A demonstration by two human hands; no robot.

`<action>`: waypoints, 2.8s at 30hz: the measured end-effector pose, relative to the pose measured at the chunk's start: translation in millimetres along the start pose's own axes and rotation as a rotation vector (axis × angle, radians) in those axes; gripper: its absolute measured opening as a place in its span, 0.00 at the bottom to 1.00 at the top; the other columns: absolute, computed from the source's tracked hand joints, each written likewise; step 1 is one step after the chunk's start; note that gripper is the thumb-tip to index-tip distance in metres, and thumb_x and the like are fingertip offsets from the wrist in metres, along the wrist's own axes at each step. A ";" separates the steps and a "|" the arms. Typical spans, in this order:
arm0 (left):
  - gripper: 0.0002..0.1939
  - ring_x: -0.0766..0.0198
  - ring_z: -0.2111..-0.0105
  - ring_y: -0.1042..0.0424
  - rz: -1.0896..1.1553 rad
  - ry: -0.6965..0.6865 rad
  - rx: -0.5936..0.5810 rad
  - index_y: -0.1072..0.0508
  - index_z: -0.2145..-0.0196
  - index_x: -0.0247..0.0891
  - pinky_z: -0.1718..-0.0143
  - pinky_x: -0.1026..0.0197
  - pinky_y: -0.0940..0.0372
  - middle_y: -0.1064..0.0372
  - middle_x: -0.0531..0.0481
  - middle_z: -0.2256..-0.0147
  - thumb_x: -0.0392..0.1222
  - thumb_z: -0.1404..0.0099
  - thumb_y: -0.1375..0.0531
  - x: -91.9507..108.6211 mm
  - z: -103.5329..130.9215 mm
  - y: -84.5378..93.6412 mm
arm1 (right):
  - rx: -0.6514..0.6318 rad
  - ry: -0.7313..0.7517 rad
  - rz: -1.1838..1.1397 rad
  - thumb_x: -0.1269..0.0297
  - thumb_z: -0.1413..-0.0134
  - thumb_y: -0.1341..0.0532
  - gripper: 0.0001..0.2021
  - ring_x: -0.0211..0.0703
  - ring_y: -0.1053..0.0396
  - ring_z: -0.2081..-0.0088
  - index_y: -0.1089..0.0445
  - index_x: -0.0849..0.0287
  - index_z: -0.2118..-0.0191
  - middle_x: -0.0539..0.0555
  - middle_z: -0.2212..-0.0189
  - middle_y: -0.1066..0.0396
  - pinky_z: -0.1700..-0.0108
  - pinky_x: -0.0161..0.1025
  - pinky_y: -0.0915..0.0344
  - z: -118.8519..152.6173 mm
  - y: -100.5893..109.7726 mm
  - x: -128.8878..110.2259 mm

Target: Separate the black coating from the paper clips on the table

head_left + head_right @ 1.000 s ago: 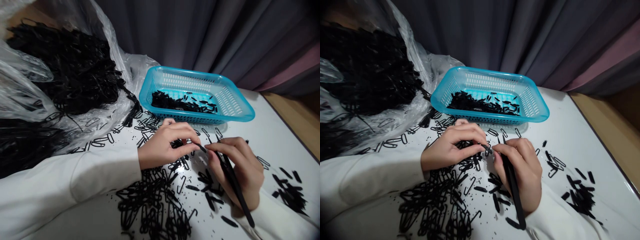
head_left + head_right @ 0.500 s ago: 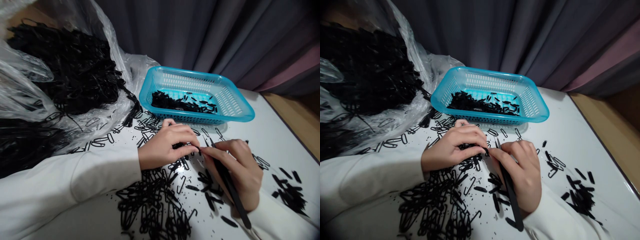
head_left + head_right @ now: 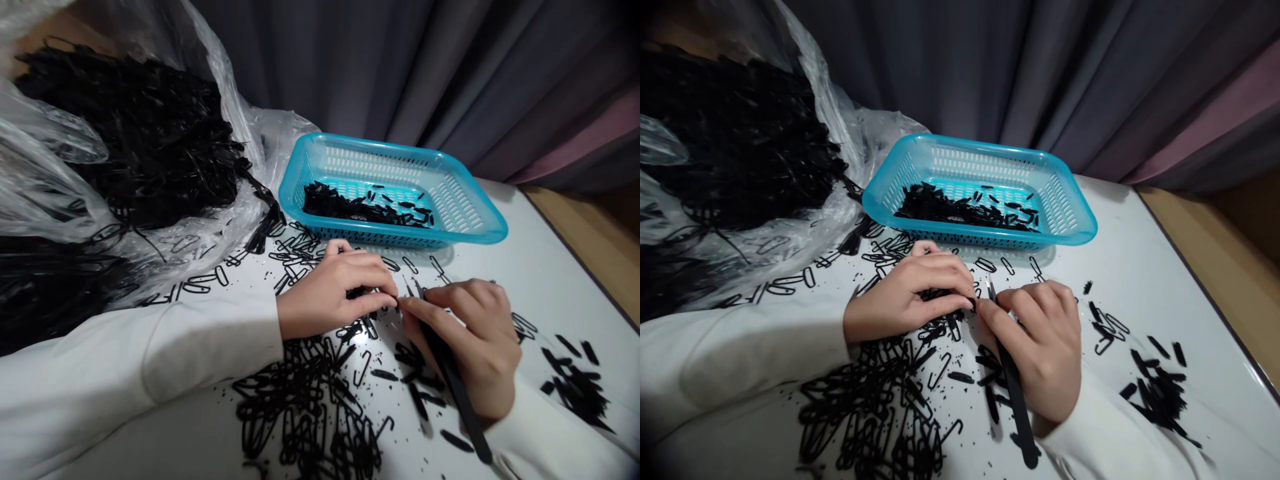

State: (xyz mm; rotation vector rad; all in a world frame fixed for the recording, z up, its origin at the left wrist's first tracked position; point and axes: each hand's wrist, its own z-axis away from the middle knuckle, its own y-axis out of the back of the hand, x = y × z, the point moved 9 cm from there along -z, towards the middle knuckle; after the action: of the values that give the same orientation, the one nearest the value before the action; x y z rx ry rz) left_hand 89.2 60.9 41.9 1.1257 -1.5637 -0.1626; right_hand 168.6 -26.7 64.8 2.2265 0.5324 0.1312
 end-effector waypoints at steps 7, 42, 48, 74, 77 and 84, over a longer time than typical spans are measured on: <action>0.05 0.67 0.60 0.30 -0.006 -0.003 -0.006 0.27 0.66 0.40 0.52 0.58 0.55 0.26 0.57 0.63 0.41 0.33 0.41 2.1 -0.7 -0.7 | -0.002 -0.007 0.003 0.74 0.47 0.36 0.07 0.42 0.39 0.68 0.31 0.59 0.62 0.53 0.71 0.32 0.62 0.47 0.45 -2.9 -0.1 -0.8; 0.09 0.47 0.42 0.46 -0.588 0.225 0.549 0.23 0.60 0.49 0.45 0.38 0.62 0.38 0.51 0.43 0.46 0.32 0.44 -4.1 0.6 88.4 | -0.028 -0.208 -0.168 0.71 0.44 0.40 0.04 0.42 0.35 0.66 0.35 0.57 0.62 0.52 0.69 0.34 0.62 0.40 0.39 -1.3 -7.2 17.7; 0.08 0.60 0.59 0.34 -0.451 -0.063 0.261 0.25 0.65 0.43 0.51 0.51 0.52 0.29 0.52 0.60 0.42 0.32 0.45 25.5 -9.6 57.7 | -0.014 -0.204 -0.195 0.70 0.42 0.43 0.11 0.41 0.29 0.66 0.36 0.54 0.54 0.51 0.67 0.29 0.65 0.39 0.32 -0.7 -8.7 14.5; 0.09 0.66 0.63 0.31 -0.034 0.194 -0.074 0.30 0.64 0.37 0.52 0.57 0.48 0.28 0.54 0.65 0.42 0.30 0.47 -27.0 -5.7 1.1 | -0.034 -0.220 -0.310 0.73 0.46 0.40 0.08 0.40 0.32 0.66 0.38 0.57 0.62 0.51 0.68 0.30 0.63 0.40 0.35 -1.2 -9.1 17.1; 0.07 0.67 0.65 0.31 -0.014 0.190 -0.071 0.29 0.64 0.37 0.53 0.58 0.47 0.28 0.55 0.67 0.42 0.31 0.45 -26.8 -4.4 0.8 | -0.020 -0.244 -0.309 0.73 0.46 0.40 0.08 0.42 0.31 0.65 0.38 0.56 0.61 0.52 0.67 0.30 0.63 0.41 0.35 0.5 -8.4 20.0; 0.03 0.68 0.65 0.32 -0.003 0.174 -0.056 0.31 0.64 0.38 0.52 0.56 0.47 0.28 0.56 0.67 0.39 0.34 0.42 -26.9 -3.6 2.0 | -0.041 -0.228 -0.305 0.73 0.46 0.40 0.08 0.42 0.32 0.66 0.38 0.56 0.62 0.52 0.68 0.30 0.62 0.41 0.35 -1.4 -9.4 17.3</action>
State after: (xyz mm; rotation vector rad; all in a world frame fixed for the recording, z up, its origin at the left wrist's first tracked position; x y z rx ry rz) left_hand 88.2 82.9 26.0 1.0699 -1.3951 -0.1064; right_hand 180.8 -13.1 57.3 2.0582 0.7266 -0.2641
